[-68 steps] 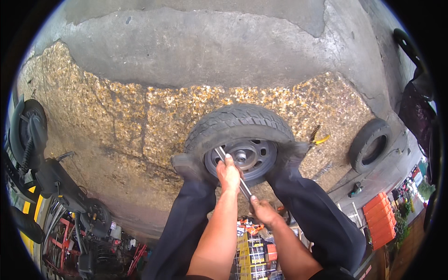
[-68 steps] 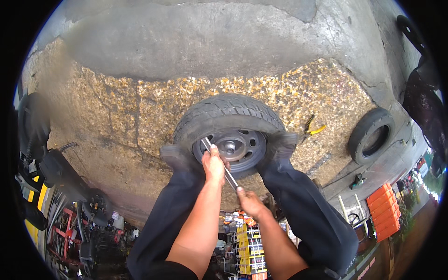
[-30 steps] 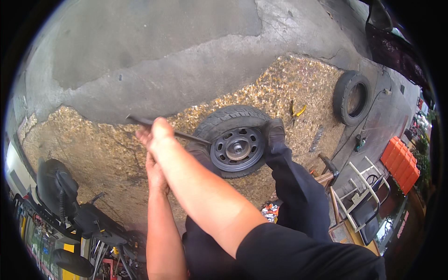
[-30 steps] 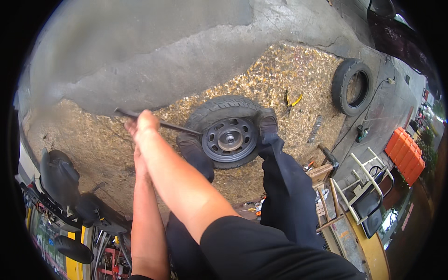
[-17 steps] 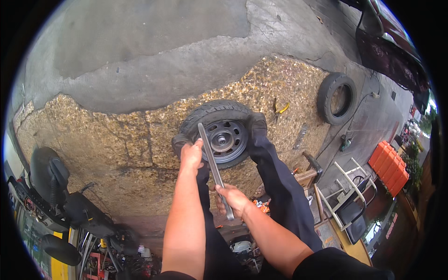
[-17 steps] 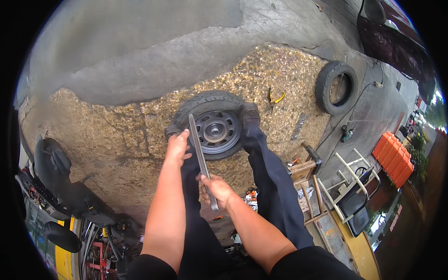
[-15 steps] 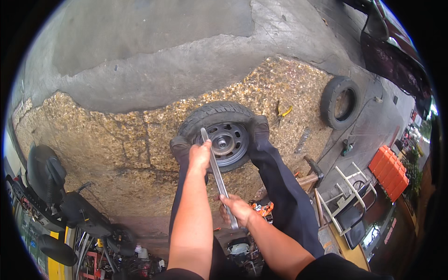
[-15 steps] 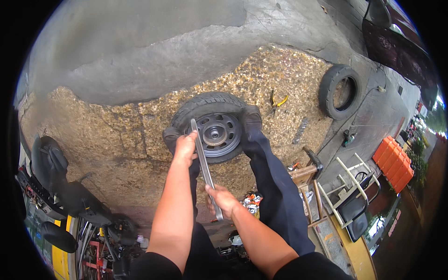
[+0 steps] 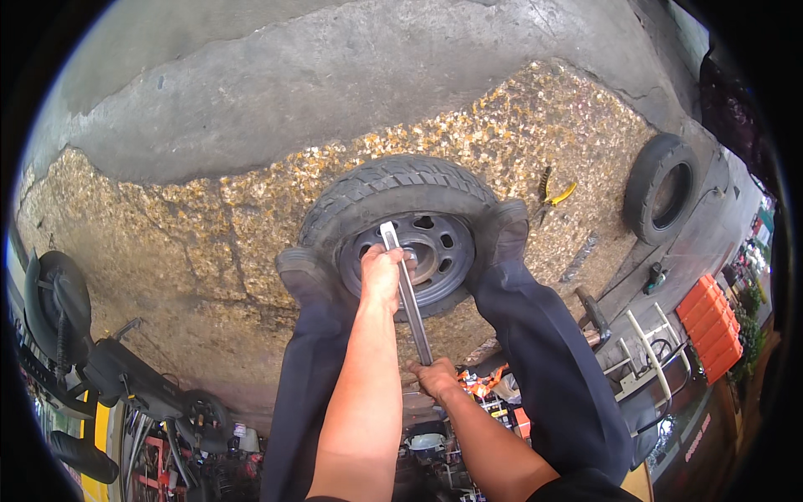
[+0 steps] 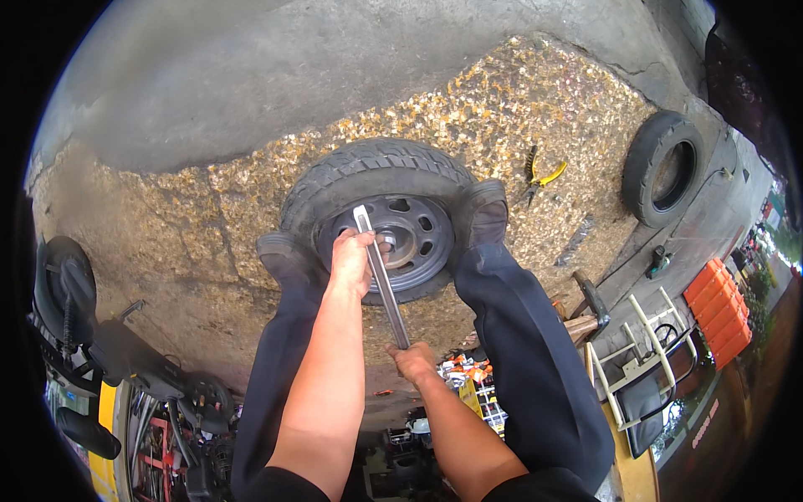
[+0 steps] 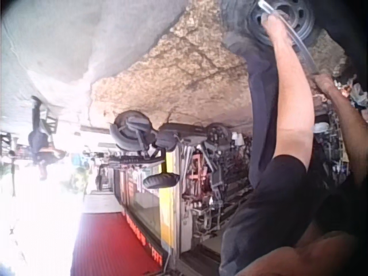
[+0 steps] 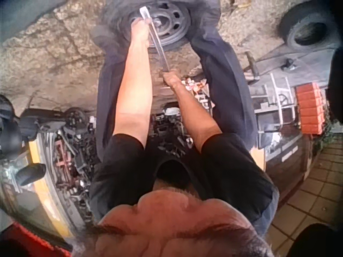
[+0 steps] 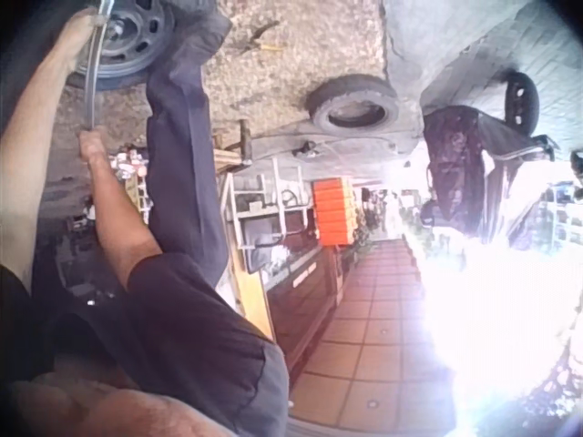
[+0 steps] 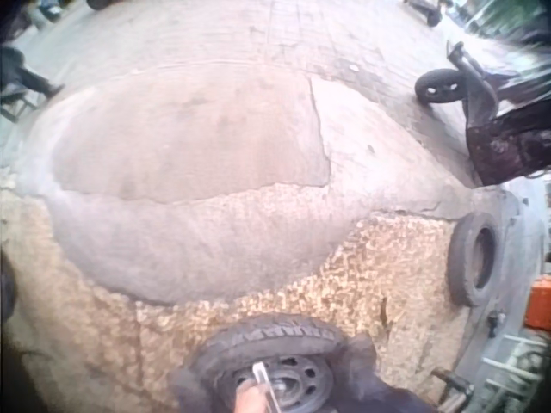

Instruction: The person removes a tire from a metal rim using a metal pry bar. They repeatedly lever the tire bead over the rim edge, rotate the wheel, and use their foot to stabilize the rim until the tire is fully detached.

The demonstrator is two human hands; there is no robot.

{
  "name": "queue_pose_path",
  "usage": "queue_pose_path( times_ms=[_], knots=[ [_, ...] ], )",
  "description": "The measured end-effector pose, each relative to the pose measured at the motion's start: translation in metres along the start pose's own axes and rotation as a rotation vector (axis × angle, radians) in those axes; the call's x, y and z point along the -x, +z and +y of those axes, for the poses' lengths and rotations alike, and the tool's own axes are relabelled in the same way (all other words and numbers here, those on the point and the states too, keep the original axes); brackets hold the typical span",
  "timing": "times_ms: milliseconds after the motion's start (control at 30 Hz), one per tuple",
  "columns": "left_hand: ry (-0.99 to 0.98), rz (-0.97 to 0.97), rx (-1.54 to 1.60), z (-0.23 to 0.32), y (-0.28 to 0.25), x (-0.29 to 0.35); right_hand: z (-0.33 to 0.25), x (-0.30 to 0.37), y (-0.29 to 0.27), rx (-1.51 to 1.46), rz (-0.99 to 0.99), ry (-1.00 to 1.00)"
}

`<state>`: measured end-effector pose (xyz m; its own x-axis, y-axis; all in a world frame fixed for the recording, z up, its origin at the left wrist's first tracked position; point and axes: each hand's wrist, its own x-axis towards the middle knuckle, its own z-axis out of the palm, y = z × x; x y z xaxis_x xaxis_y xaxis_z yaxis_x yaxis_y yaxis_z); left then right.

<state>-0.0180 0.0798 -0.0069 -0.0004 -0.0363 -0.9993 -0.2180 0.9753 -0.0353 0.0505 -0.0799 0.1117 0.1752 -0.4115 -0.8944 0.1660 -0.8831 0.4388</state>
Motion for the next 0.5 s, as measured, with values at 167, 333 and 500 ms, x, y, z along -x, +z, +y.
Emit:
queue_pose_path(
  times_ms=[167,333,500],
  knots=[
    [0.137,-0.037,0.122,0.004,0.005,-0.014,0.009,-0.053,0.002,0.060,-0.039,0.104],
    [0.122,-0.004,0.154,-0.004,0.010,-0.020,0.012,-0.095,-0.001,0.102,-0.019,0.037],
    [0.199,-0.039,0.214,-0.006,0.011,-0.019,0.001,-0.126,-0.014,0.088,-0.039,-0.034]
  ],
)
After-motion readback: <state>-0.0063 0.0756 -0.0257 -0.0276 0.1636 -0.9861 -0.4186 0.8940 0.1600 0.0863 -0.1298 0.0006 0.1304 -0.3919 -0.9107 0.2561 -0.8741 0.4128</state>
